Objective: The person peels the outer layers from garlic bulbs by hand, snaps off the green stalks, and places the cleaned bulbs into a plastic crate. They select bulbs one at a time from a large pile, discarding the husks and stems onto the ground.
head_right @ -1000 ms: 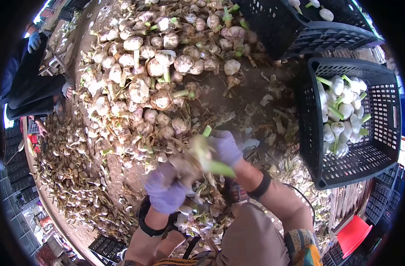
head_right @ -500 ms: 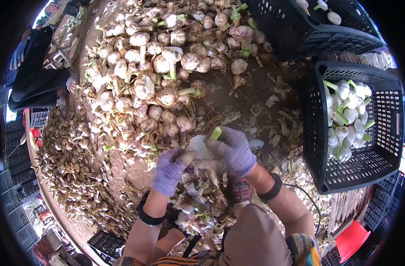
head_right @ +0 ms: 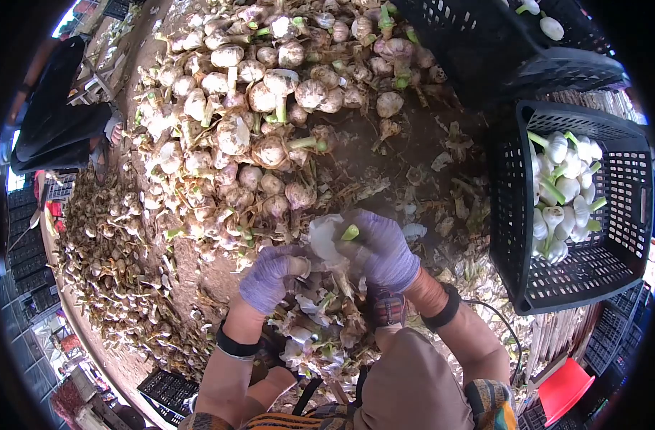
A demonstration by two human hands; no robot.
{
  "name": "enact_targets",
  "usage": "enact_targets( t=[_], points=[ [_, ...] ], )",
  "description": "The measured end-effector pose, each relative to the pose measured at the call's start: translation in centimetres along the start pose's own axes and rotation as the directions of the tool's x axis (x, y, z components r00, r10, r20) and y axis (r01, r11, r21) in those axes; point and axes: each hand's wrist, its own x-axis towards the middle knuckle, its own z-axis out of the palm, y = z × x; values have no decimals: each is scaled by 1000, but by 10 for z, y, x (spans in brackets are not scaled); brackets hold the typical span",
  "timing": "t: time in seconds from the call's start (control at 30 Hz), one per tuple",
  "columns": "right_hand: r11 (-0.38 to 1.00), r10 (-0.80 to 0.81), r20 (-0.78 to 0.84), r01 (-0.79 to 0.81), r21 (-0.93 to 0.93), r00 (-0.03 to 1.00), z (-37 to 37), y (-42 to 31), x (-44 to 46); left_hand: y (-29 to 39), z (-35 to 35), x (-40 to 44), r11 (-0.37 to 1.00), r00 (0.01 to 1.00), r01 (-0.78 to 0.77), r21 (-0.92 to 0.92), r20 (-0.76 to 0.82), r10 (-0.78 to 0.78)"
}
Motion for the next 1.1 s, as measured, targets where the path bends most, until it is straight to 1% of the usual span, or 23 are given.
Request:
enact_targets(
  t=[0.07, 0.13, 0.17, 0.23, 0.27, 0.33, 0.37, 0.4, 0.43, 0.47, 0.53, 0.6, 0.67, 0.7, 0.73, 0.77, 0.8, 0.87, 0.9, 0.93, 1.0, 1.03, 1.1],
  points=[
    [1000, 2, 7, -1, -22, 1000, 0, 1, 0, 6, 3, -4, 1000, 1000, -15, 24, 1, 15],
    [977, -141, 73, 150, -151, 987, 2, 5, 1, 11, 10, -4, 964, 996, -11, 264, -85, 35],
    [977, -141, 74, 150, -151, 987, 4, 5, 1, 8, 11, 0, 965, 996, -11, 264, -86, 35],
    [891, -318, 87, 329, -312, 944, 7, 4, 3, -1, 8, 10, 968, 984, 39, 247, -180, 6],
    [891, -318, 87, 329, -314, 944, 6, 5, 3, -3, 7, 13, 968, 984, 38, 248, -178, 7],
    [931, -266, 36, 266, -250, 963, 2, 5, 3, -9, 5, 14, 950, 988, -49, 307, -127, 92],
    [930, -266, 35, 266, -253, 963, 1, 3, 2, -13, 3, 15, 950, 988, -51, 307, -123, 93],
    [995, 21, -93, -13, 95, 995, 0, -2, 0, -18, 0, 14, 980, 990, -74, 185, -106, 94],
    [857, 332, -109, -251, 450, 937, -1, -5, -1, -24, -2, 14, 994, 991, -93, 60, -88, 98],
    [858, 330, -112, -248, 449, 937, -2, -5, 0, -31, -4, 14, 994, 991, -95, 61, -85, 100],
    [716, 443, -123, -267, 645, 888, -5, -2, 2, -39, -5, 12, 979, 981, -82, 187, -157, 113],
    [720, 456, -127, -282, 634, 881, -5, -7, 3, -40, -3, 11, 975, 972, -112, 194, -182, 148],
    [820, 359, -94, -266, 507, 929, -3, -4, -1, -27, 4, 3, 983, 963, -172, 68, -198, 183],
    [819, 358, -88, -267, 508, 930, 0, -2, -1, -14, 6, 1, 989, 975, -124, 78, -175, 136],
    [935, 201, -107, -157, 319, 974, 2, 2, 0, -6, 12, 0, 989, 974, -128, 77, -177, 140],
    [993, 38, -96, -27, 116, 995, 3, 4, 0, 0, 20, 1, 982, 965, -172, 74, -189, 183],
    [993, 36, -97, -25, 116, 995, 4, 4, -1, 3, 24, 2, 974, 954, -215, 70, -200, 225],
    [985, -85, -9, 82, -153, 996, 4, 1, 0, 3, 21, 8, 980, 966, -196, 36, -163, 199],
    [973, -144, -1, 141, -181, 990, 3, 1, 2, 2, 20, 9, 981, 966, -193, -20, -179, 186],
    [973, -141, -5, 138, -184, 990, 3, 1, 1, 0, 20, 10, 979, 967, -187, -77, -192, 170],
    [995, -67, -18, 65, -82, 998, 5, 2, -2, -5, 20, 12, 970, 962, -214, -113, -194, 190],
    [995, -65, -16, 63, -82, 998, 6, 1, -3, -7, 19, 12, 958, 956, -246, -148, -201, 214],
    [994, 57, -96, -48, 99, 994, 8, 0, -3, -14, 13, 15, 955, 958, -244, -170, -195, 211]
  ],
)
